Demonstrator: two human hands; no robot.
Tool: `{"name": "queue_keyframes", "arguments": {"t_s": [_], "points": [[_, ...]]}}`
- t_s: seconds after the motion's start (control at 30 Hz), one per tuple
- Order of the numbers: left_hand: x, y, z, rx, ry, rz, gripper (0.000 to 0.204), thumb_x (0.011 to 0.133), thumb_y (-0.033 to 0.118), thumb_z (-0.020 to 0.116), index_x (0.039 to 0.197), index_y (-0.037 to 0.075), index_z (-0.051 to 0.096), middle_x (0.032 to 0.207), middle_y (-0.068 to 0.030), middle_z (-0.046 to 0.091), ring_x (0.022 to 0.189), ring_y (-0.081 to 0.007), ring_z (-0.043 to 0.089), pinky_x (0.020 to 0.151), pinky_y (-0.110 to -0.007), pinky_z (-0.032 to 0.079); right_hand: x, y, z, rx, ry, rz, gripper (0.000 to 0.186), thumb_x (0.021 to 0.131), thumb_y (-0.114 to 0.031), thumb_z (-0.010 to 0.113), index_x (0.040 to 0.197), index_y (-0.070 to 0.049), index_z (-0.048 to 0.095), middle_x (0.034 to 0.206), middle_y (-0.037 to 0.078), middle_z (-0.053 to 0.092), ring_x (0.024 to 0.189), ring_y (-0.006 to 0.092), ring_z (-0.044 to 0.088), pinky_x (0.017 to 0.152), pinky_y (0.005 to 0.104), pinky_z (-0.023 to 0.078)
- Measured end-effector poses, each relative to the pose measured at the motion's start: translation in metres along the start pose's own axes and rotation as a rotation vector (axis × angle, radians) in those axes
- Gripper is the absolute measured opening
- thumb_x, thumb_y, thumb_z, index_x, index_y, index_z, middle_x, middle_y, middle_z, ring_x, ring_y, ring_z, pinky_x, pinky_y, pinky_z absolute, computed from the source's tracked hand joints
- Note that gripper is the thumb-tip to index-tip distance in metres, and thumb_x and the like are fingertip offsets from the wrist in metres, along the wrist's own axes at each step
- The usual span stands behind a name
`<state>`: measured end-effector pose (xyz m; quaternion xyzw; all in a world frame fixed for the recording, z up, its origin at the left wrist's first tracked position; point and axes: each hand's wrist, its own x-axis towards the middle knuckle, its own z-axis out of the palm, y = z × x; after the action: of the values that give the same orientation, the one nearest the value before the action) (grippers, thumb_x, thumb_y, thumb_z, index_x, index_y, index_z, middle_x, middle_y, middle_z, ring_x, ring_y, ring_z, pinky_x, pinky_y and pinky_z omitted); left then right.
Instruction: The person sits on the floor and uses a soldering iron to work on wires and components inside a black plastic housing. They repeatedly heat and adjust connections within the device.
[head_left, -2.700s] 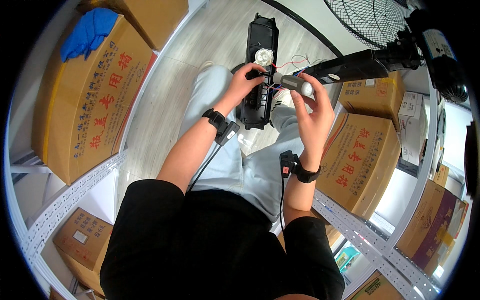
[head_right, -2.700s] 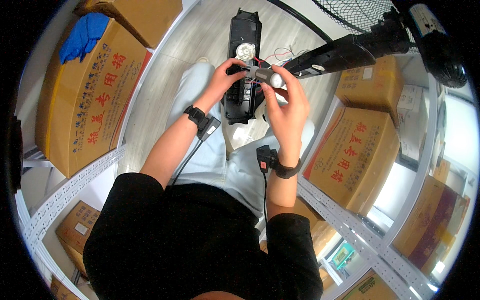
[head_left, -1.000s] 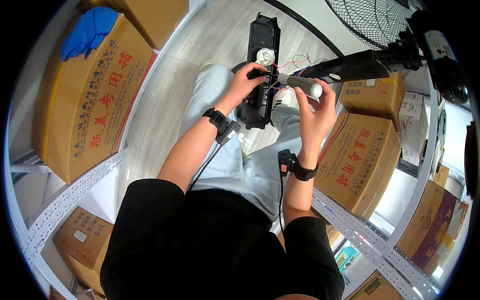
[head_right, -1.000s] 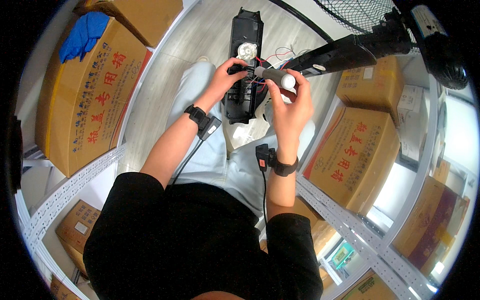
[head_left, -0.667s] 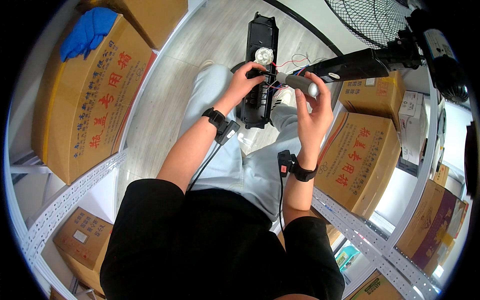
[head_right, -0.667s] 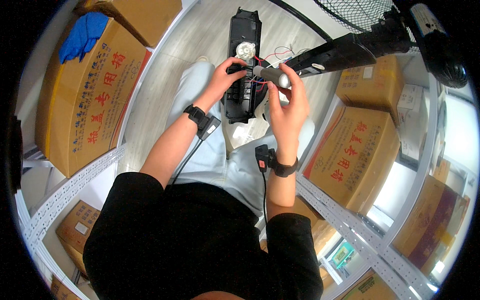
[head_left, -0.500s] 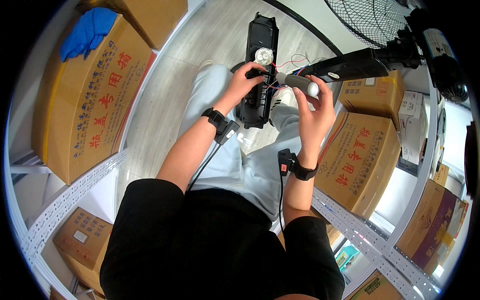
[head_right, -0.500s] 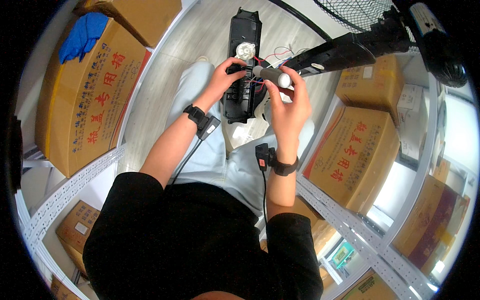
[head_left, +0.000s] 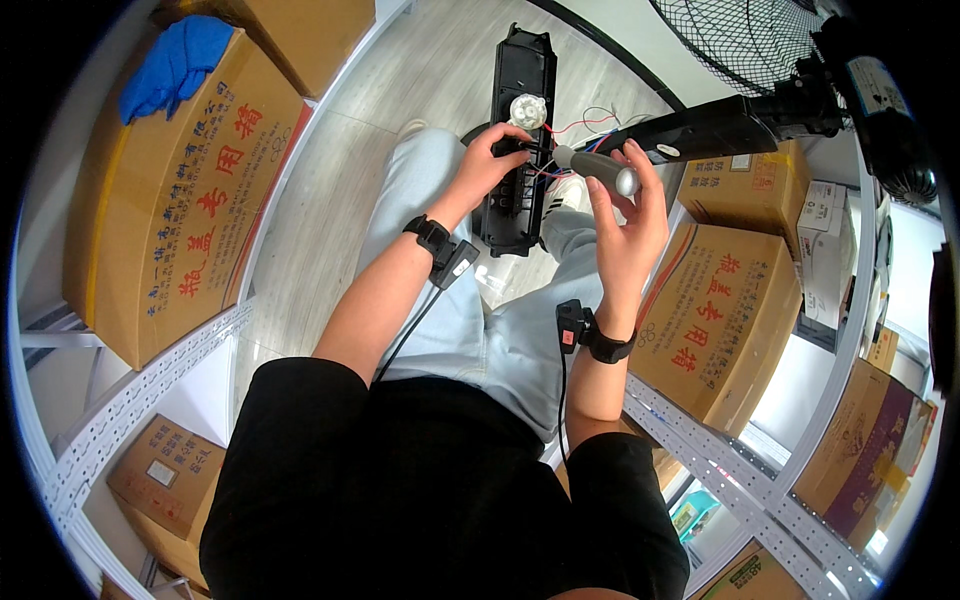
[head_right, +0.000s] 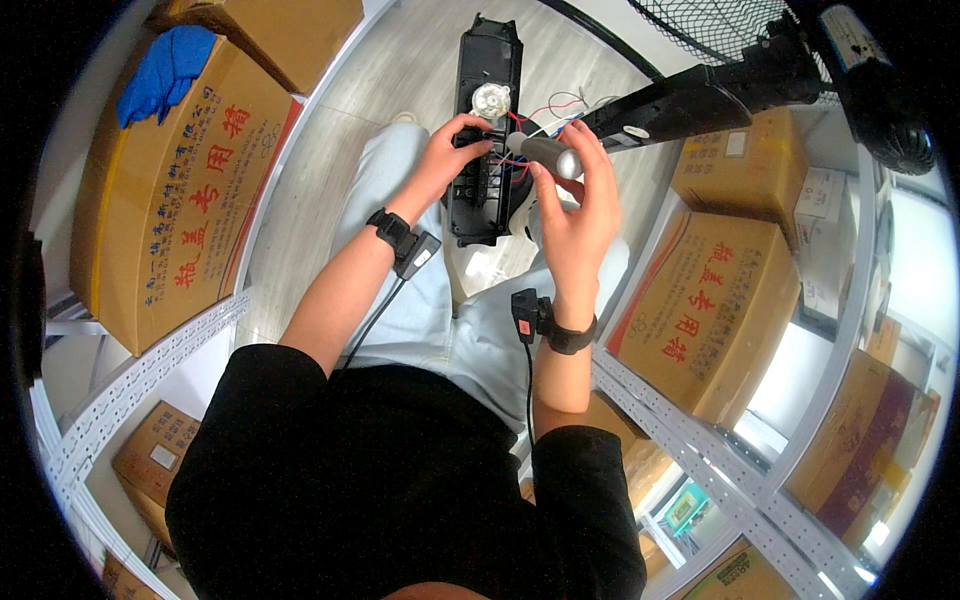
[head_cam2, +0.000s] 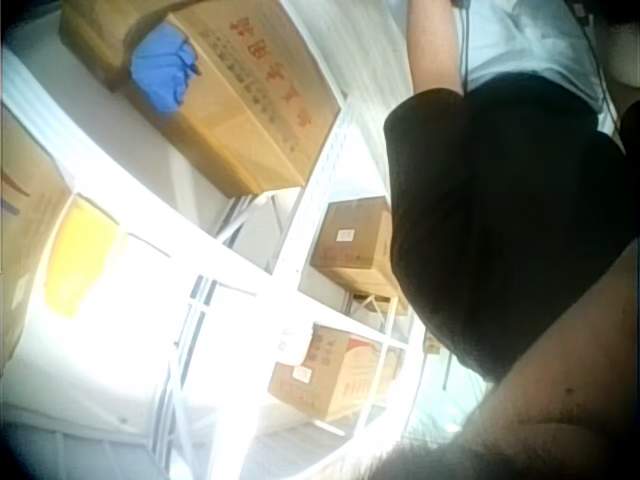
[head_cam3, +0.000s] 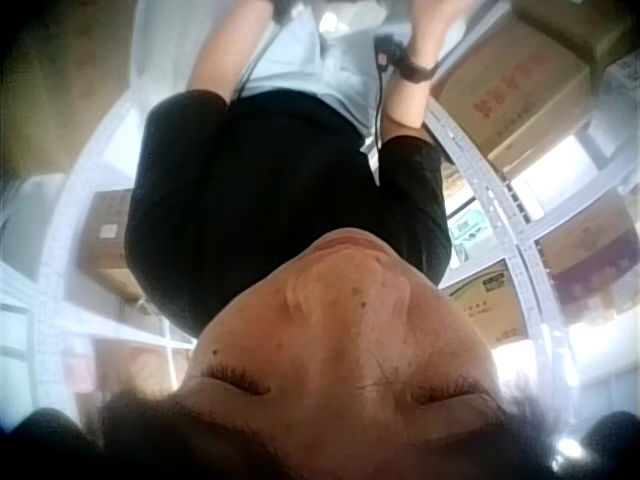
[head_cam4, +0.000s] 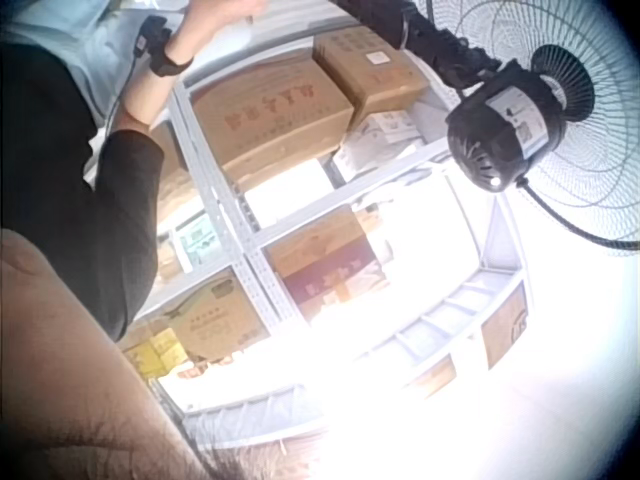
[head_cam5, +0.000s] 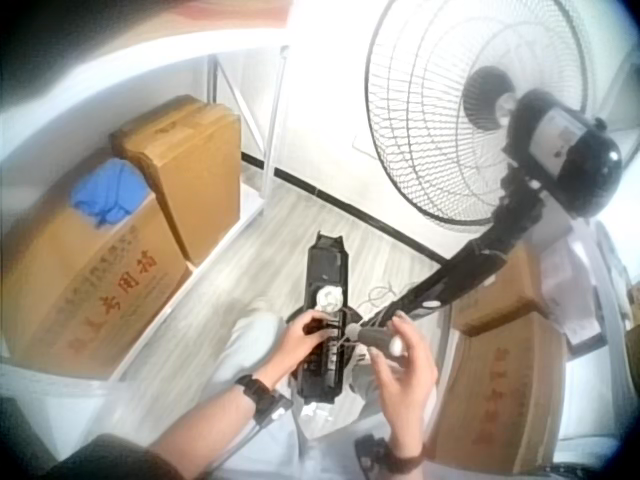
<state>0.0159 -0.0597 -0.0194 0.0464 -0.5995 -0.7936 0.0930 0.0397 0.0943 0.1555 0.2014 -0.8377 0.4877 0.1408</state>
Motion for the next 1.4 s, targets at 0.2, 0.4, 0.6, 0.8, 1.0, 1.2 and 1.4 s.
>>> {"name": "queue_keyframes", "arguments": {"t_s": [0.2, 0.4, 0.6, 0.8, 1.0, 1.2, 1.4], "points": [[-0.0021, 0.0072, 0.0015, -0.034, 0.008, -0.056, 0.023, 0.085, 0.003, 0.070, 0.106, 0.007, 0.064, 0.103, -0.0015, 0.064, 0.097, -0.0117, 0.059, 0.085, -0.027, 0.048, -0.0027, 0.0052, -0.0004, 0.052, -0.045, 0.000, 0.044, 0.083, 0.001, 0.074, 0.124, -0.004, 0.061, 0.125, 0.014, 0.062, 0.109, 0.0206, 0.064, 0.080, 0.0309, 0.061], [-0.0024, 0.0069, 0.0006, -0.051, 0.001, -0.068, 0.023, 0.085, 0.003, 0.071, 0.107, 0.007, 0.064, 0.102, -0.0013, 0.065, 0.097, -0.0115, 0.059, 0.085, -0.028, 0.048, -0.0032, 0.0032, 0.0020, -0.022, 0.007, -0.020, 0.042, 0.081, -0.003, 0.077, 0.120, -0.004, 0.062, 0.111, 0.012, 0.067, 0.095, 0.0194, 0.069, 0.078, 0.0302, 0.060], [-0.0018, 0.0065, 0.0007, -0.010, 0.016, -0.055, 0.022, 0.081, 0.000, 0.070, 0.102, 0.005, 0.065, 0.104, -0.0028, 0.066, 0.103, -0.0145, 0.059, 0.093, -0.029, 0.044, -0.0019, -0.0013, -0.0006, -0.073, 0.036, 0.082, 0.042, 0.079, -0.007, 0.080, 0.117, -0.003, 0.062, 0.108, 0.012, 0.068, 0.088, 0.0190, 0.070, 0.074, 0.0293, 0.059], [-0.0013, 0.0034, -0.0008, -0.001, 0.003, -0.017, 0.023, 0.085, 0.004, 0.071, 0.106, 0.007, 0.064, 0.103, -0.0020, 0.065, 0.098, -0.0122, 0.060, 0.087, -0.028, 0.047, -0.0026, 0.0030, 0.0016, -0.004, 0.034, 0.066, 0.045, 0.080, -0.005, 0.079, 0.120, -0.003, 0.061, 0.114, 0.013, 0.065, 0.099, 0.0194, 0.067, 0.077, 0.0297, 0.060], [-0.0020, 0.0062, 0.0009, -0.025, 0.015, -0.044, 0.023, 0.085, 0.003, 0.071, 0.106, 0.007, 0.064, 0.103, -0.0023, 0.065, 0.099, -0.0125, 0.060, 0.087, -0.028, 0.047, -0.0020, 0.0028, 0.0010, 0.076, -0.026, 0.023, 0.045, 0.083, -0.002, 0.075, 0.125, -0.003, 0.059, 0.120, 0.013, 0.063, 0.104, 0.0200, 0.066, 0.082, 0.0310, 0.059], [-0.0014, 0.0028, -0.0008, -0.010, 0.003, -0.028, 0.023, 0.085, 0.003, 0.071, 0.107, 0.008, 0.064, 0.103, -0.0016, 0.065, 0.098, -0.0121, 0.059, 0.087, -0.028, 0.047, -0.0046, 0.0024, 0.0012, 0.031, -0.009, 0.066, 0.042, 0.081, -0.003, 0.078, 0.119, -0.002, 0.061, 0.114, 0.011, 0.066, 0.096, 0.0187, 0.068, 0.078, 0.0295, 0.059], [-0.0013, 0.0036, 0.0005, 0.021, -0.002, -0.021, 0.023, 0.085, 0.003, 0.071, 0.106, 0.007, 0.064, 0.102, -0.0015, 0.065, 0.098, -0.0120, 0.059, 0.086, -0.028, 0.048, -0.0036, 0.0008, -0.0015, -0.012, 0.023, 0.122, 0.043, 0.078, -0.005, 0.081, 0.116, -0.002, 0.061, 0.110, 0.010, 0.066, 0.094, 0.0173, 0.068, 0.076, 0.0292, 0.060]]}}
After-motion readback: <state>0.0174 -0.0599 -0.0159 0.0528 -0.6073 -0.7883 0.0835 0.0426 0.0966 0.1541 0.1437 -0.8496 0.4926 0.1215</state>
